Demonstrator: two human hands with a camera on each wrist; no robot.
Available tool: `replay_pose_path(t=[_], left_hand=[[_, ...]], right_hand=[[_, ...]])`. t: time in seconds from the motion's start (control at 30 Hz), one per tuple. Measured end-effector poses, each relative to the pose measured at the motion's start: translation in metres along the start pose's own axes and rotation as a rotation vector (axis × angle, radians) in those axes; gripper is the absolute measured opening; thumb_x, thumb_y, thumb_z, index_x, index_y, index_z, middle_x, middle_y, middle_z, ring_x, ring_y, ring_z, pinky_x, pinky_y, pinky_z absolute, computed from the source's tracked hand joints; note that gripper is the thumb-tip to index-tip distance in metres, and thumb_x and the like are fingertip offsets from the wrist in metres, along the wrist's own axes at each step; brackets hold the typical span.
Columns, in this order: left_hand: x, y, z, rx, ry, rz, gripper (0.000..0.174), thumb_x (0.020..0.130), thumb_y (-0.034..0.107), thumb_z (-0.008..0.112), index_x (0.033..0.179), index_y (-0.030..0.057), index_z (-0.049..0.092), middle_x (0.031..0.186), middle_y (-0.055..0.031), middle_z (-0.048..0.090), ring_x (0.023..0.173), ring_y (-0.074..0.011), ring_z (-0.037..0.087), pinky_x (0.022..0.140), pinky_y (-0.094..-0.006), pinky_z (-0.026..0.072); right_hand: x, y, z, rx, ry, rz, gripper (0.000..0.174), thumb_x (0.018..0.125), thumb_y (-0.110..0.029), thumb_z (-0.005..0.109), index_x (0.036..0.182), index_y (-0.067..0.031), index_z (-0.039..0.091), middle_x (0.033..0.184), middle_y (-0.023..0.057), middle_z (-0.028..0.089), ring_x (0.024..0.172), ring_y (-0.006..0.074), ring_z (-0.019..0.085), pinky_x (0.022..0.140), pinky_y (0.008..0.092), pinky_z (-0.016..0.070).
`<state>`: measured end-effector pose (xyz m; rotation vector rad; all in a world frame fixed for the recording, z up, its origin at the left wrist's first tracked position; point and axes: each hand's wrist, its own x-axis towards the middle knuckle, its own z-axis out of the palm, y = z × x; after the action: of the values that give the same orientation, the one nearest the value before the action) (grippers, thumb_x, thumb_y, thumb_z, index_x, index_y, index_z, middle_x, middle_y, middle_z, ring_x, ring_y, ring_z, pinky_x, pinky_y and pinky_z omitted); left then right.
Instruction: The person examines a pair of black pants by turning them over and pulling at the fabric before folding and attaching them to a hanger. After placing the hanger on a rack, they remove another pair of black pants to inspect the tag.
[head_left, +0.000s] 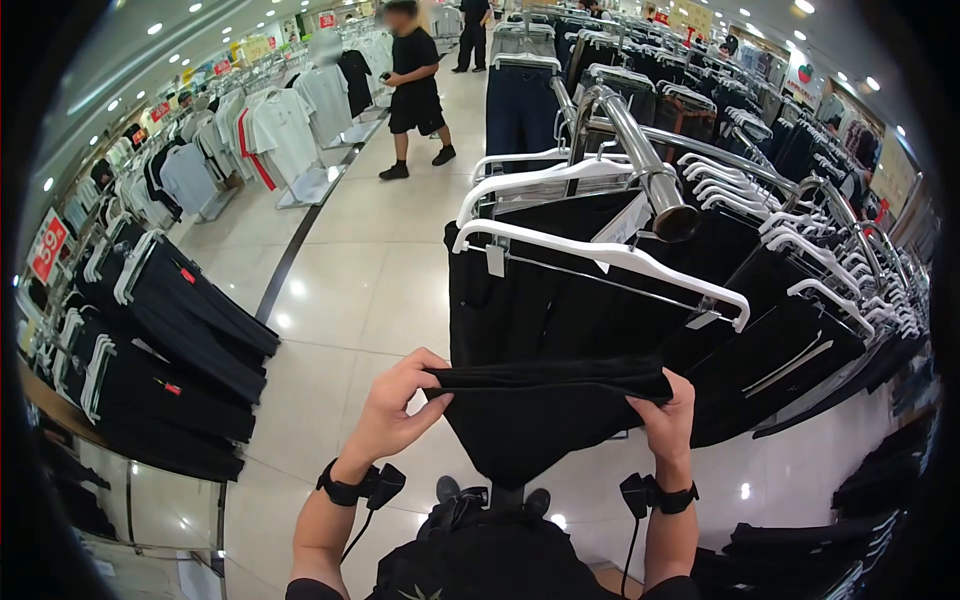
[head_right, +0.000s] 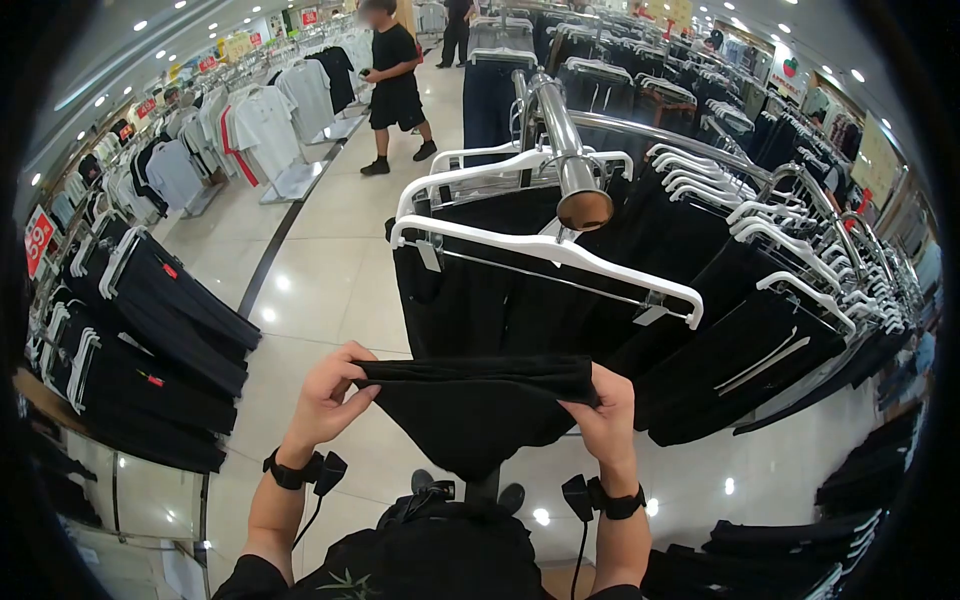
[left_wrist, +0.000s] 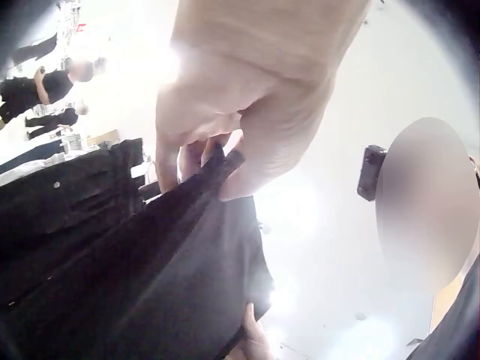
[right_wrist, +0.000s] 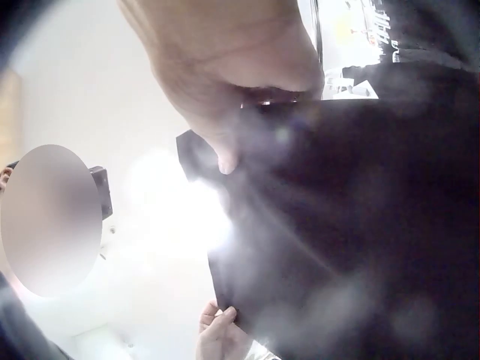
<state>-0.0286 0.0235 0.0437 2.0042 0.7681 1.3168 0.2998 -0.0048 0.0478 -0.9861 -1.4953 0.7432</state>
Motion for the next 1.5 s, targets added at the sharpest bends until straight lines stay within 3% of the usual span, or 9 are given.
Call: replay_pose_path(t=[0.13,0.4,0.5,0.6,0.7,0.8,1.1,1.37,1.5], left_hand=[[0.012,0.020,-0.009,0.098,-0.044,0.036,0.026,0.073,-0.012,0.067,0.088,0.0017,0.051,0.092,-0.0120,0.060,0.078,-0.0254,0.061,0.067,-0.0306,0.0485],[0.031,0.038,-0.016,0.182,-0.134,-0.008,0.024,0.075,-0.013,0.065,0.085,0.0012,0.048,0.092,-0.0117,0.060,0.075,-0.0239,0.061,0.064,-0.0300,0.0492],[0.031,0.033,-0.015,0.083,-0.130,-0.094,0.024,0.076,-0.014,0.064,0.084,0.0006,0.047,0.094,-0.0126,0.060,0.074,-0.0210,0.060,0.062,-0.0278,0.0487],[0.036,0.034,-0.018,0.023,-0.164,-0.100,0.022,0.078,-0.017,0.060,0.083,-0.0009,0.046,0.099,-0.0138,0.058,0.076,-0.0088,0.055,0.059,-0.0181,0.0442],[0.044,0.043,-0.022,0.071,-0.228,-0.125,0.022,0.078,-0.017,0.059,0.082,-0.0006,0.045,0.100,-0.0142,0.058,0.077,-0.0079,0.055,0.059,-0.0179,0.0443],[0.050,0.044,-0.023,0.125,-0.233,-0.130,0.025,0.077,-0.013,0.062,0.080,0.0000,0.040,0.095,-0.0111,0.062,0.066,-0.0153,0.053,0.054,-0.0243,0.0426],[0.056,0.043,-0.027,0.033,-0.280,-0.180,0.025,0.077,-0.012,0.061,0.079,-0.0001,0.039,0.097,-0.0105,0.063,0.065,-0.0117,0.051,0.052,-0.0244,0.0399],[0.052,0.043,-0.039,0.460,-0.304,-0.245,0.019,0.078,-0.009,0.063,0.084,-0.0015,0.046,0.077,-0.0144,0.059,0.066,-0.0292,0.058,0.057,-0.0318,0.0453],[0.049,0.035,-0.040,0.334,-0.233,-0.213,0.017,0.078,-0.011,0.062,0.084,-0.0023,0.048,0.078,-0.0144,0.060,0.069,-0.0298,0.061,0.061,-0.0316,0.0491]], right_hand=[[-0.004,0.005,0.000,0.033,0.035,-0.020,0.011,0.076,0.006,0.067,0.087,0.0059,0.067,0.080,0.0097,0.067,0.070,0.0159,0.063,0.065,0.0235,0.0467],[-0.003,0.005,0.000,0.016,0.068,-0.030,0.011,0.077,0.005,0.069,0.088,0.0053,0.069,0.079,0.0101,0.067,0.070,0.0165,0.063,0.064,0.0236,0.0471],[-0.004,0.008,0.000,0.003,0.063,-0.028,0.010,0.078,0.004,0.070,0.088,0.0053,0.068,0.080,0.0098,0.067,0.070,0.0159,0.063,0.064,0.0236,0.0473],[-0.005,0.010,0.002,0.030,0.059,0.006,0.010,0.079,0.004,0.070,0.089,0.0056,0.068,0.081,0.0089,0.067,0.071,0.0148,0.062,0.065,0.0236,0.0473],[-0.004,0.009,0.003,0.075,0.054,0.067,0.011,0.079,0.003,0.071,0.090,0.0056,0.068,0.081,0.0079,0.066,0.071,0.0138,0.061,0.066,0.0232,0.0470],[-0.002,0.010,0.003,0.113,0.046,0.104,0.014,0.079,0.002,0.071,0.092,0.0054,0.067,0.082,0.0069,0.066,0.073,0.0127,0.061,0.067,0.0226,0.0466],[0.010,0.004,0.000,0.181,0.005,0.170,0.012,0.075,0.006,0.071,0.080,0.0032,0.061,0.074,0.0006,0.056,0.069,0.0073,0.053,0.062,0.0212,0.0422],[0.013,0.015,0.008,0.088,0.022,-0.001,0.013,0.072,0.006,0.069,0.076,0.0008,0.057,0.071,-0.0043,0.045,0.062,0.0007,0.040,0.054,0.0173,0.0279],[0.018,0.006,0.008,0.157,0.022,0.067,0.022,0.069,0.007,0.072,0.071,-0.0004,0.051,0.071,0.0008,0.048,0.064,0.0081,0.043,0.057,0.0219,0.0326]])
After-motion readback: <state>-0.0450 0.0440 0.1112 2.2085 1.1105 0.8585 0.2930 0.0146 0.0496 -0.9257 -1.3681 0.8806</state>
